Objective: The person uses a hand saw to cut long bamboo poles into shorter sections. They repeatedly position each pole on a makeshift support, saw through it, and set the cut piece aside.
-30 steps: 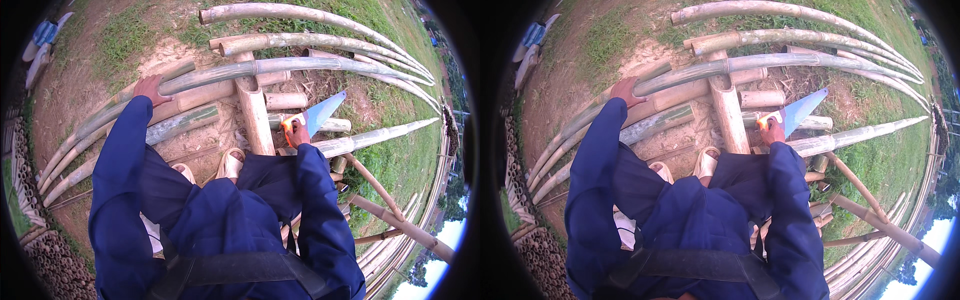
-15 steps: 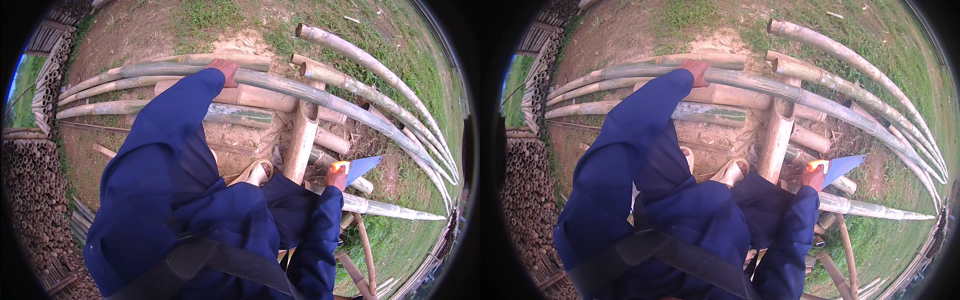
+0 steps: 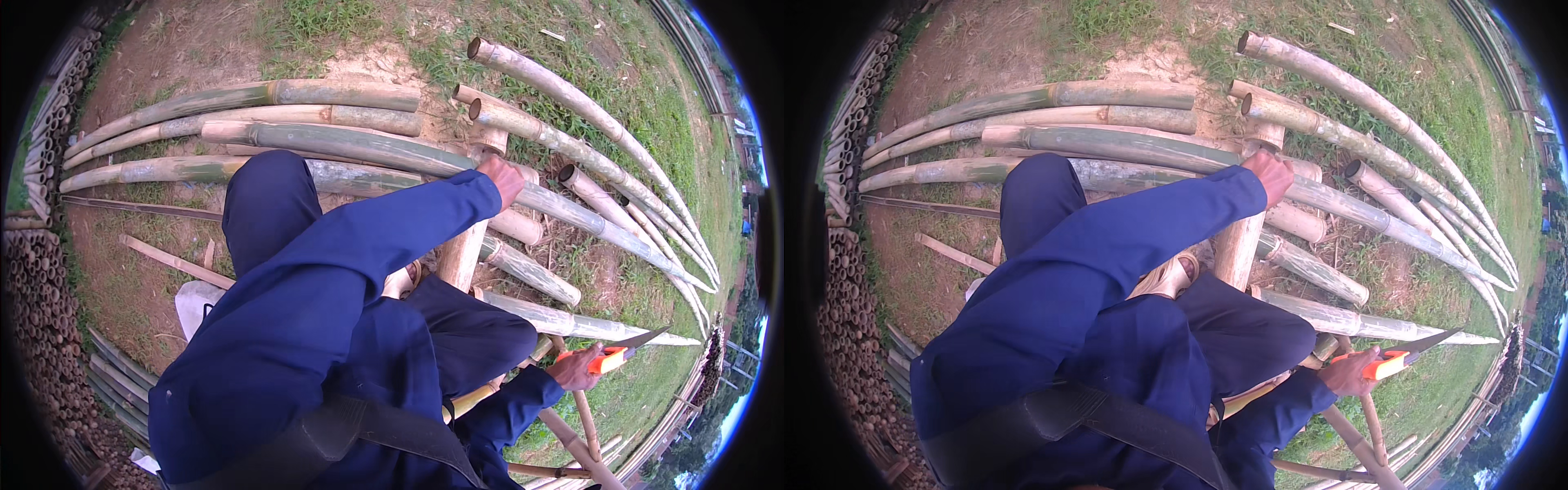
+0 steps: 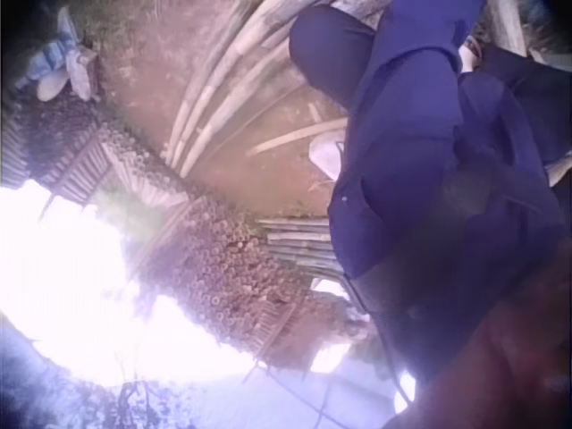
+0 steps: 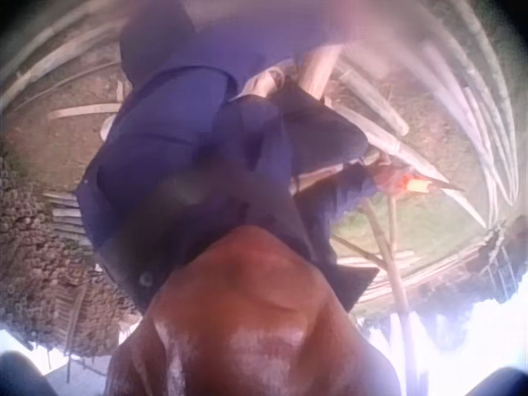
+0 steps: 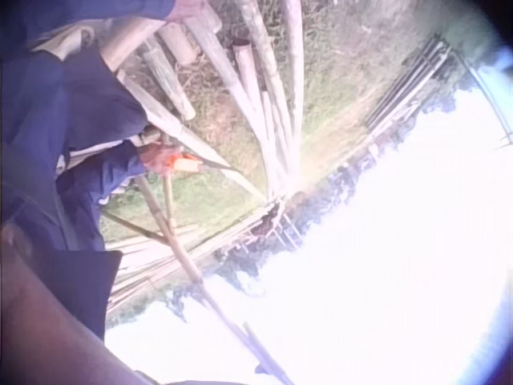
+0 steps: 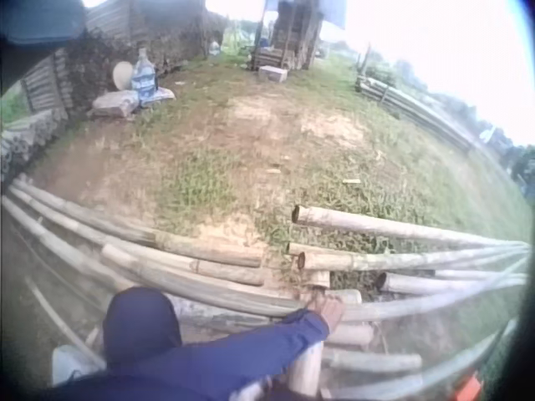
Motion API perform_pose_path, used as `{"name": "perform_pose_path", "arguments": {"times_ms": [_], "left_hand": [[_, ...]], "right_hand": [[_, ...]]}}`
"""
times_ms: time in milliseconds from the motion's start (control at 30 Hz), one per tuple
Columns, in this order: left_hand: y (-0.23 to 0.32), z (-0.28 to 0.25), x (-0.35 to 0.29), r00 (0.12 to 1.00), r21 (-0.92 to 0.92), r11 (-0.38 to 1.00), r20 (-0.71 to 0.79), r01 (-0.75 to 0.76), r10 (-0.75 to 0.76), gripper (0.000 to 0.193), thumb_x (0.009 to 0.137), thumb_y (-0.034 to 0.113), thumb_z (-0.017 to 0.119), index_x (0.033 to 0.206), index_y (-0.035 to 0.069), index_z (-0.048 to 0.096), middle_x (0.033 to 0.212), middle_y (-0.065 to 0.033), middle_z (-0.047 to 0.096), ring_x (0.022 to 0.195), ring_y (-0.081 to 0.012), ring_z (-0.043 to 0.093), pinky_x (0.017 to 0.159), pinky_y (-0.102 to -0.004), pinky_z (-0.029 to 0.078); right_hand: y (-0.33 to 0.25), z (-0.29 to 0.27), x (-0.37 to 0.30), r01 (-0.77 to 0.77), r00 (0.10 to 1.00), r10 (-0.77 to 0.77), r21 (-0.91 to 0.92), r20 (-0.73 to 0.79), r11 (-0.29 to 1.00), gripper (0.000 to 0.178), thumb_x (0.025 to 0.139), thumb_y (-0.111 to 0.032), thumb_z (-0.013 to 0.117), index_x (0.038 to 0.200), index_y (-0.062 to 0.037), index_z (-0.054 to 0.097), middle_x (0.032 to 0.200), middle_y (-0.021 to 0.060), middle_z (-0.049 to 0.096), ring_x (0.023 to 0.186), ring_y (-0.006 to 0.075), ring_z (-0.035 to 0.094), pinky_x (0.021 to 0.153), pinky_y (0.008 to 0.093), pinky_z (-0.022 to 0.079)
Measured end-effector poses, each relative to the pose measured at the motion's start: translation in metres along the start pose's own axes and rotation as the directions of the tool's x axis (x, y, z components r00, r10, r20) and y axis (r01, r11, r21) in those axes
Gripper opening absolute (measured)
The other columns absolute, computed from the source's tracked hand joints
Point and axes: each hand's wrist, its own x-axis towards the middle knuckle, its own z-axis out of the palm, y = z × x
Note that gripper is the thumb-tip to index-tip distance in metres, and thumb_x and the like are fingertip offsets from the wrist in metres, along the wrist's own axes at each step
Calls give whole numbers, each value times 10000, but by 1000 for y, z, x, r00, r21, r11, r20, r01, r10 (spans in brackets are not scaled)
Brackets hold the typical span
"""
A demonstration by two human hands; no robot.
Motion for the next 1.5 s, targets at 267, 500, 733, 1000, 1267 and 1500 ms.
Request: {"name": "perform_pose_path", "arguments": {"times_ms": [267,500,733,1000,1267,1500], "left_hand": [[17,-42,9,965,-267,927,-65,-263,255,714,854,502,768,1367,52,556,1294,-170,571,1244,-301,557,1070,-475,403],[-285,-163,-137,964,-32,964,-15,265,-266,806,878,627,723,1466,110,533,1522,-201,504,1435,-368,451,1204,-480,359],[-366,-118,-207,334,-514,78,429,854,-839,778,896,639,687,1217,-70,673,1145,-183,749,921,-289,728,886,-432,546],[-412,-74,-213,407,-596,136,347,791,-845,509,931,511,718,1101,32,759,874,-72,769,776,-171,700,721,-373,548],[-446,-27,-186,430,-624,181,274,760,-860,383,899,372,798,898,-11,786,833,-82,772,691,-160,706,624,-293,530],[-440,-43,-204,434,-584,235,226,777,-872,412,858,386,835,928,-14,764,857,-91,768,707,-169,710,640,-308,538]], "right_hand": [[-53,-27,-30,181,981,-188,133,46,975,183,981,-137,694,877,-4,624,643,25,553,623,123,536,657,286,467],[-64,-21,-72,134,946,-204,270,251,953,161,978,-109,656,896,19,605,617,34,533,604,120,517,671,285,464],[-89,-1,-110,120,871,-299,421,389,899,169,937,-60,606,792,21,574,618,60,545,596,148,532,641,302,469],[-99,-1,-131,101,798,-336,438,501,893,115,968,-75,611,906,19,592,605,47,538,582,131,527,632,285,460],[-82,-12,-135,73,797,-275,367,538,927,275,944,-13,645,1191,92,587,796,92,639,621,124,555,614,267,473],[-102,-2,-148,19,803,-237,373,547,928,108,948,-45,625,989,50,593,675,63,593,604,127,543,644,276,461]]}}
